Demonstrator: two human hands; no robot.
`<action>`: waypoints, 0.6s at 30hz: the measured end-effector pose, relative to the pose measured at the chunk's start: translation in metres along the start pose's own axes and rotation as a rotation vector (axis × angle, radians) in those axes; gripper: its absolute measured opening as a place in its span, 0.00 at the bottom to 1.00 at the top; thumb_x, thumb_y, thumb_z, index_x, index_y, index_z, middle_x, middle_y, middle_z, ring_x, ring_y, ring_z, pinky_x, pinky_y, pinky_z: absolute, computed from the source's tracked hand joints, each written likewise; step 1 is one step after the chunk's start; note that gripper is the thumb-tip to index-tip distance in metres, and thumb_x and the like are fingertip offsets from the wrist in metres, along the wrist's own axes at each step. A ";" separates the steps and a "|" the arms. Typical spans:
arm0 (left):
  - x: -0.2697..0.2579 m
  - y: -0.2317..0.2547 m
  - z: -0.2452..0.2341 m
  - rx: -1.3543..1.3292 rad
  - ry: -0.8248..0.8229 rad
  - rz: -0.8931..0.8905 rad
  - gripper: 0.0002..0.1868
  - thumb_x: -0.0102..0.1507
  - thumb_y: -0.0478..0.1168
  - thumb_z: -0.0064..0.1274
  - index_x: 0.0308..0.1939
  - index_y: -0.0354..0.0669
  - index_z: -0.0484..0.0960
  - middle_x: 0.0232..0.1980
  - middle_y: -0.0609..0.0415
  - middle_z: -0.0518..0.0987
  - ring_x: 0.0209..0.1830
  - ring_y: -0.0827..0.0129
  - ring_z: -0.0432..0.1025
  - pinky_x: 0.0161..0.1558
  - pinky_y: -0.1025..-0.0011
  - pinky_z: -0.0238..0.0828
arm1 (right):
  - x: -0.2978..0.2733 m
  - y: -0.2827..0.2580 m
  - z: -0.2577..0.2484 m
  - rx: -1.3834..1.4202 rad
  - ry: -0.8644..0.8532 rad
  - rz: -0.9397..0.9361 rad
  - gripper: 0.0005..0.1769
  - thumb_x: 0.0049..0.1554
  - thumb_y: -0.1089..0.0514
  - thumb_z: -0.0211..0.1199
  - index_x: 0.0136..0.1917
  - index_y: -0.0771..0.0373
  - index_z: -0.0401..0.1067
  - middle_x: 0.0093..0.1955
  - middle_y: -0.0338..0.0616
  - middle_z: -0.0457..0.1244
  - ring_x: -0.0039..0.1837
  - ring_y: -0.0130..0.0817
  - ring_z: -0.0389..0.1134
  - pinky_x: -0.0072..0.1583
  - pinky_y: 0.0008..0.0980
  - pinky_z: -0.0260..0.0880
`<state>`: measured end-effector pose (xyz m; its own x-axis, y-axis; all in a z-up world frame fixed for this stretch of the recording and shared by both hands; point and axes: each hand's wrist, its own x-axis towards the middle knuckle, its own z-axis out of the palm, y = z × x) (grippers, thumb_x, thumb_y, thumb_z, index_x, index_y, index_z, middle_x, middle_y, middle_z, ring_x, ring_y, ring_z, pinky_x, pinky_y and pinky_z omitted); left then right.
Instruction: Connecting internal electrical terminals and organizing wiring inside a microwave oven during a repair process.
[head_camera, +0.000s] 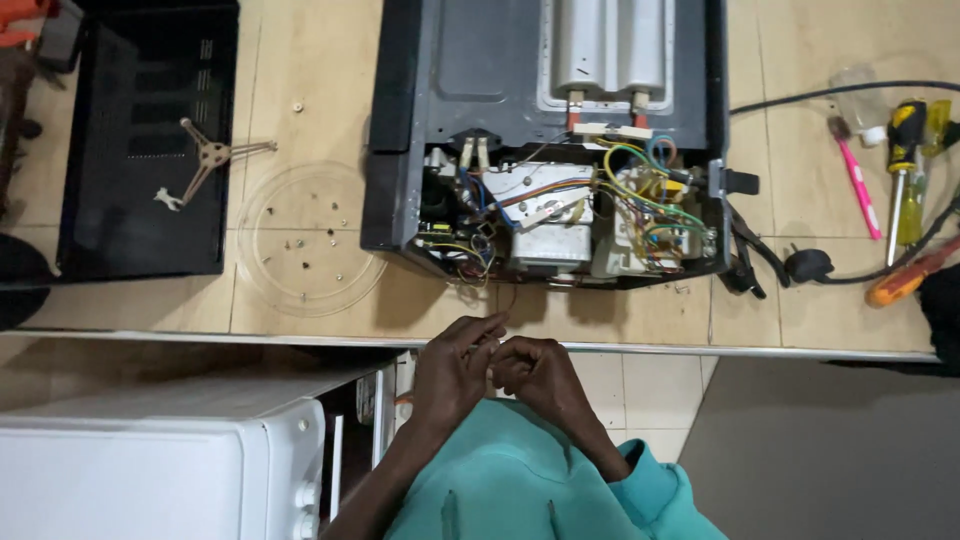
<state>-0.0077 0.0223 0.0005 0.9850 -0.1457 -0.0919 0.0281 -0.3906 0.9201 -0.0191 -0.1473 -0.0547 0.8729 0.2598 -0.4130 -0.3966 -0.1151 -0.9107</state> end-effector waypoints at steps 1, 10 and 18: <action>-0.001 -0.001 -0.003 -0.002 0.007 -0.004 0.20 0.66 0.34 0.54 0.61 0.52 0.85 0.47 0.49 0.86 0.48 0.53 0.81 0.47 0.60 0.78 | -0.002 -0.011 0.001 -0.004 -0.007 0.002 0.12 0.51 0.72 0.67 0.47 0.63 0.83 0.34 0.54 0.72 0.35 0.33 0.71 0.41 0.31 0.73; -0.003 0.003 -0.020 0.018 -0.015 0.097 0.18 0.67 0.32 0.49 0.58 0.47 0.85 0.47 0.47 0.85 0.45 0.49 0.81 0.42 0.59 0.80 | -0.004 -0.061 -0.008 0.090 0.182 0.048 0.13 0.61 0.59 0.61 0.55 0.66 0.81 0.38 0.51 0.70 0.42 0.33 0.68 0.45 0.32 0.73; -0.012 -0.019 -0.010 0.041 -0.015 0.146 0.12 0.69 0.34 0.49 0.53 0.36 0.84 0.42 0.44 0.84 0.38 0.48 0.81 0.35 0.61 0.81 | 0.003 -0.065 0.006 0.175 0.292 -0.002 0.09 0.58 0.62 0.69 0.50 0.70 0.81 0.36 0.51 0.70 0.37 0.34 0.71 0.38 0.26 0.71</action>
<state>-0.0181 0.0407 -0.0125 0.9754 -0.2173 0.0361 -0.1229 -0.4010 0.9078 0.0074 -0.1336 0.0036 0.9083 -0.0286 -0.4173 -0.4153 0.0583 -0.9078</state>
